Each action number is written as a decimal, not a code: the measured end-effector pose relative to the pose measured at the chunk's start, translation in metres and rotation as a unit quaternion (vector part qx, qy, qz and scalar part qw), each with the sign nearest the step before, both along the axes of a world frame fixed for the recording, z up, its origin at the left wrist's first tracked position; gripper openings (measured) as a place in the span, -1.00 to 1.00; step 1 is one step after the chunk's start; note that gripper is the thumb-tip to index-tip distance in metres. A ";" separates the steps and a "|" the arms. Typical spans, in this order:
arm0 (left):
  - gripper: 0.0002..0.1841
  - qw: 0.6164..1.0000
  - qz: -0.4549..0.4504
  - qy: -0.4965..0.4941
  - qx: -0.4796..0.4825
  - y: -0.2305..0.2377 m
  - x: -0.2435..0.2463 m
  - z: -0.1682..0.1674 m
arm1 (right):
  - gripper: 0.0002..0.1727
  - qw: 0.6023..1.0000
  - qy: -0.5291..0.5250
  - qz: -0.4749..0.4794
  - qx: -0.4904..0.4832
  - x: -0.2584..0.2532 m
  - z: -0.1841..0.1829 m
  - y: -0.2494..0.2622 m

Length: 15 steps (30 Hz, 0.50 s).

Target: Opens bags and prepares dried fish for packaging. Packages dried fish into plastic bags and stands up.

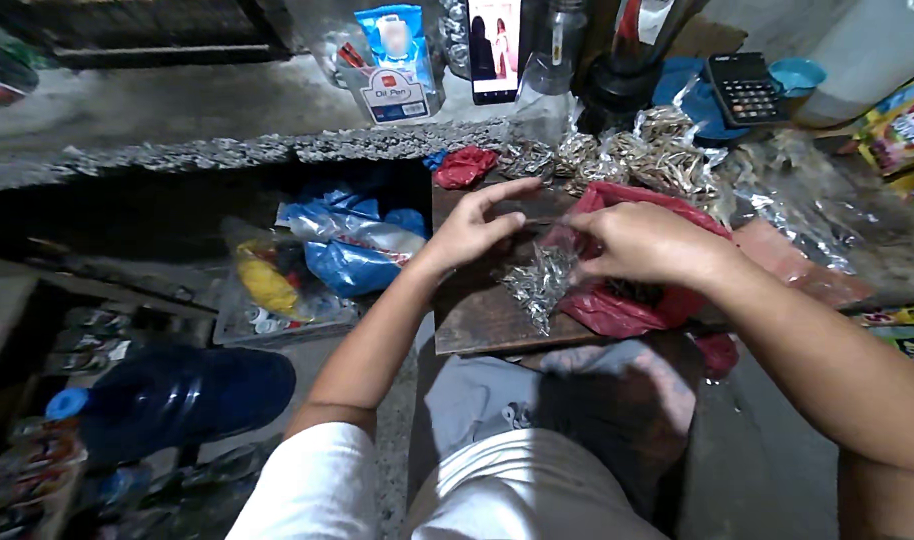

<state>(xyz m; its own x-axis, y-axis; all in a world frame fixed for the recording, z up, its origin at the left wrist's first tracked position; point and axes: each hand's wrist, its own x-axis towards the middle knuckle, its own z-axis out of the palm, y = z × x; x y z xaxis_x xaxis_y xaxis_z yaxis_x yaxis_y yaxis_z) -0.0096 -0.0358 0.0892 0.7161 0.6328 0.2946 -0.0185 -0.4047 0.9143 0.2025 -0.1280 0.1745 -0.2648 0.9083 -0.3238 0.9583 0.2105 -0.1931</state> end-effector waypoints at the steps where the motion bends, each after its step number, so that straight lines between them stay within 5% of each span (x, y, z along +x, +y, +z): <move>1: -0.46 1.000 0.005 -0.002 0.007 0.003 -0.005 -0.015 | -0.25 1.000 -0.011 -0.003 -0.016 -0.001 0.003 0.002; 4: -0.15 0.999 -0.033 0.034 0.001 0.002 -0.013 -0.051 | -0.24 1.000 0.009 0.016 -0.005 -0.001 0.016 0.007; 8: 0.02 0.994 -0.089 0.053 -0.037 -0.010 -0.015 -0.059 | -0.21 0.997 0.028 0.052 0.039 -0.007 0.041 0.012; 15: -0.38 0.991 -0.084 -0.084 -0.064 -0.017 -0.009 -0.061 | -0.24 0.992 0.090 0.078 0.036 -0.011 0.067 0.026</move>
<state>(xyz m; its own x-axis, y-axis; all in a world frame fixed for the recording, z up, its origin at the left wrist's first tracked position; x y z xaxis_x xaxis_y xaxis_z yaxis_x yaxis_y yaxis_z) -0.0182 -0.0525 0.0284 0.7616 0.5489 0.3443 -0.2325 -0.2645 0.9359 0.1917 -0.1022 0.2420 -0.4516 0.8707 -0.1949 0.8645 0.3729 -0.3370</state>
